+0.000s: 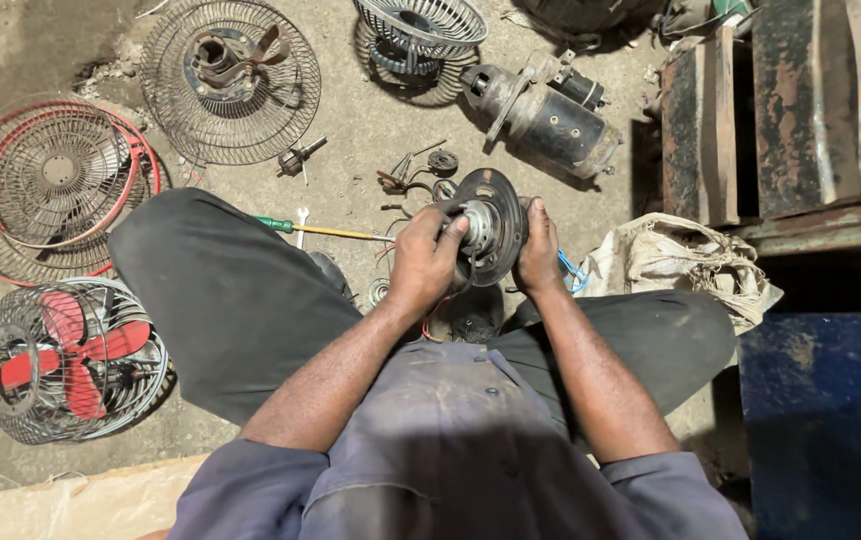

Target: The person sits on the floor and disassembles an electric motor, removing the outer casing and internal components. They then retrieve a new part from a bag and proceed to reassemble the motor, inserting the new component and securing the casing.

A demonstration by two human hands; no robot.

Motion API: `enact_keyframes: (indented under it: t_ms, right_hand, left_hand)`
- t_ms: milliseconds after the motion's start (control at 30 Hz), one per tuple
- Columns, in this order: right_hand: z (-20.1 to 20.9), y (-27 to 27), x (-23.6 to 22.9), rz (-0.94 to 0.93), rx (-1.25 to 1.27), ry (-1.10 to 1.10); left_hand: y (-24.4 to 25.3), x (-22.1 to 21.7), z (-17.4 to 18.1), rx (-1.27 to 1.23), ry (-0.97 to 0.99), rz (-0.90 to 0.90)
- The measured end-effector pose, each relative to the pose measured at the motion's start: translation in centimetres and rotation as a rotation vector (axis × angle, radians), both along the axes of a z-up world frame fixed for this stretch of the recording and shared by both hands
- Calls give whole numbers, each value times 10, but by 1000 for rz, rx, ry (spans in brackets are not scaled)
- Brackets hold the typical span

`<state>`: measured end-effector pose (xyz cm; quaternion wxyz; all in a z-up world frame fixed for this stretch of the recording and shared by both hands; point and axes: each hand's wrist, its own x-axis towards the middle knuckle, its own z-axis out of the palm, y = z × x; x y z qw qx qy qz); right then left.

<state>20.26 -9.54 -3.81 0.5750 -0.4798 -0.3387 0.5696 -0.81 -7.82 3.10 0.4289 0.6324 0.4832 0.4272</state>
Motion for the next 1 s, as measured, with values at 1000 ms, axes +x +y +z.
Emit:
enact_keyframes:
  t_ms: [1000]
  right_hand:
    - [-34, 66, 34, -17, -395, 425]
  left_hand:
    - [120, -77, -212, -346, 334, 274]
